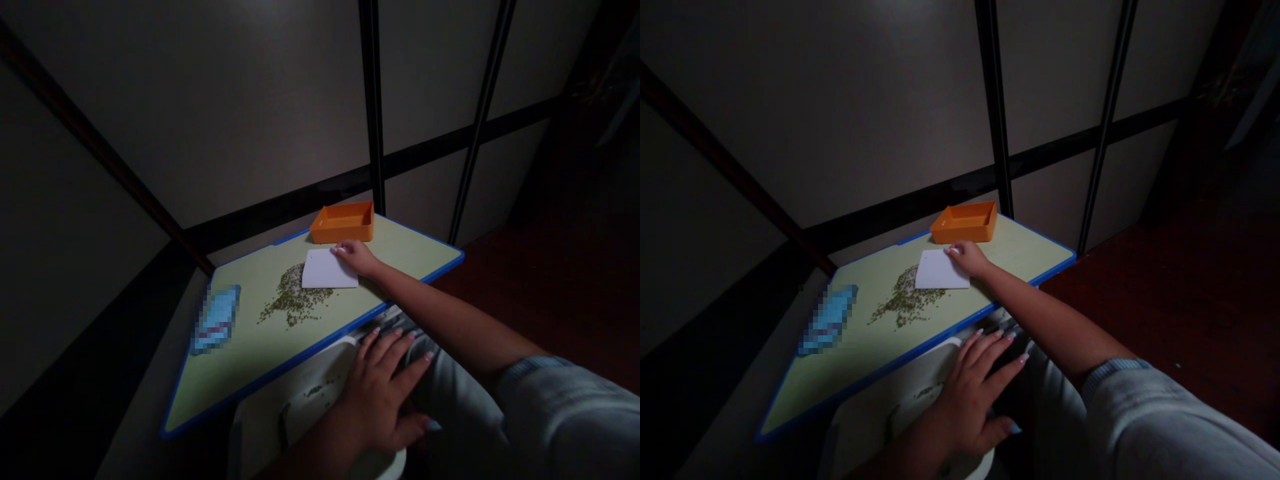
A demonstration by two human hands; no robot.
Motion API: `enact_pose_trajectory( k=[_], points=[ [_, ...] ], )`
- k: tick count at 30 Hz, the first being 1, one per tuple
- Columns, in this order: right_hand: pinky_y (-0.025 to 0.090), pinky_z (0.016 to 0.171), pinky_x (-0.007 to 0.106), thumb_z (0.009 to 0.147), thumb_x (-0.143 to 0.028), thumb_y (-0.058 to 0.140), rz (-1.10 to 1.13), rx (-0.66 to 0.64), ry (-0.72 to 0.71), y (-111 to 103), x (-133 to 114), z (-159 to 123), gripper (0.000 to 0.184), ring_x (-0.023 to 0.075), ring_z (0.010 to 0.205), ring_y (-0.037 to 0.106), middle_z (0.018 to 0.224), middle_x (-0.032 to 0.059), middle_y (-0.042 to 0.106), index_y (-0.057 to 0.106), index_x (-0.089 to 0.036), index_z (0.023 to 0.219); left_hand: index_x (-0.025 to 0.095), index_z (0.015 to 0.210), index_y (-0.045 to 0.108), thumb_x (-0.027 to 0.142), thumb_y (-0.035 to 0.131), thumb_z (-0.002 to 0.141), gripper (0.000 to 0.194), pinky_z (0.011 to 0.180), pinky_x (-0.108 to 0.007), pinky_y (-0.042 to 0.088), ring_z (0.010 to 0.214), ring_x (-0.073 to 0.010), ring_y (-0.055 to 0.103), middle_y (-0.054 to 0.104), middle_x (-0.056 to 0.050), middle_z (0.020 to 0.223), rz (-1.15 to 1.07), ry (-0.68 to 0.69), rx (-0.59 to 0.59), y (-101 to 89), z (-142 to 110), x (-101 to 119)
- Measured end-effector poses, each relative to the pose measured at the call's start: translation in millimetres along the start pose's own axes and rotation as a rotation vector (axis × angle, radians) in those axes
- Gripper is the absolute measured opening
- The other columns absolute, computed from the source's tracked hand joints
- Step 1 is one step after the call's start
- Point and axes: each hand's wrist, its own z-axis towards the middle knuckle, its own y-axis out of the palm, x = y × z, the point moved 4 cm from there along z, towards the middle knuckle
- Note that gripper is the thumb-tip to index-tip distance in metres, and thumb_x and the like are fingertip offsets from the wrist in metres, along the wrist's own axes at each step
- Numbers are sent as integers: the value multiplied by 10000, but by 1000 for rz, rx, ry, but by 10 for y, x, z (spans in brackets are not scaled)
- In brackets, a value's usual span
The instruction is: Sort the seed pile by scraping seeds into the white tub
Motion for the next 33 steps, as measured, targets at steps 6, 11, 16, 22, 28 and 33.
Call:
enact_pose_trajectory(
  k=[6,11,16,22,28,33],
  points=[
    [358,629,242,857,-272,598,-53,5,-2,6,3,-3,172,147,684,549,738,37,675,687,-130,814,238,1502,268,674,237,938,714,1144,-565,246,1424,-291,280,315,-109,1542,0,3,6,-1,7,6],
    [375,655,251,866,-265,588,-90,24,-13,-5,16,8,174,166,730,578,782,65,697,683,-131,810,244,1504,270,682,247,933,720,1146,-565,241,1426,-289,280,313,-103,1546,-12,-1,7,13,-4,2],
    [388,678,258,860,-274,581,-75,45,-39,-25,16,4,169,174,750,590,795,61,700,674,-142,810,244,1508,263,680,255,933,721,1147,-561,244,1429,-292,279,309,-106,1551,-6,-4,-18,17,6,6],
    [367,636,256,850,-322,553,-43,84,-48,-105,-4,-32,201,162,689,553,739,42,659,635,-154,776,247,1519,234,686,245,934,732,1170,-543,217,1449,-273,245,262,-87,1578,-10,-11,-33,-12,9,13],
    [371,598,264,771,-492,569,118,127,-48,-223,-8,-189,319,164,646,514,667,21,603,590,-180,710,266,1505,282,738,280,898,769,1186,-479,225,1435,-238,288,294,-63,1571,72,-6,8,18,12,39],
    [333,508,258,700,-593,591,308,49,103,-212,36,-452,408,142,547,448,595,-5,534,593,-186,722,284,1486,319,674,312,931,678,1203,-465,185,1430,-223,302,328,-35,1557,97,-37,78,23,30,80]
  ],
)
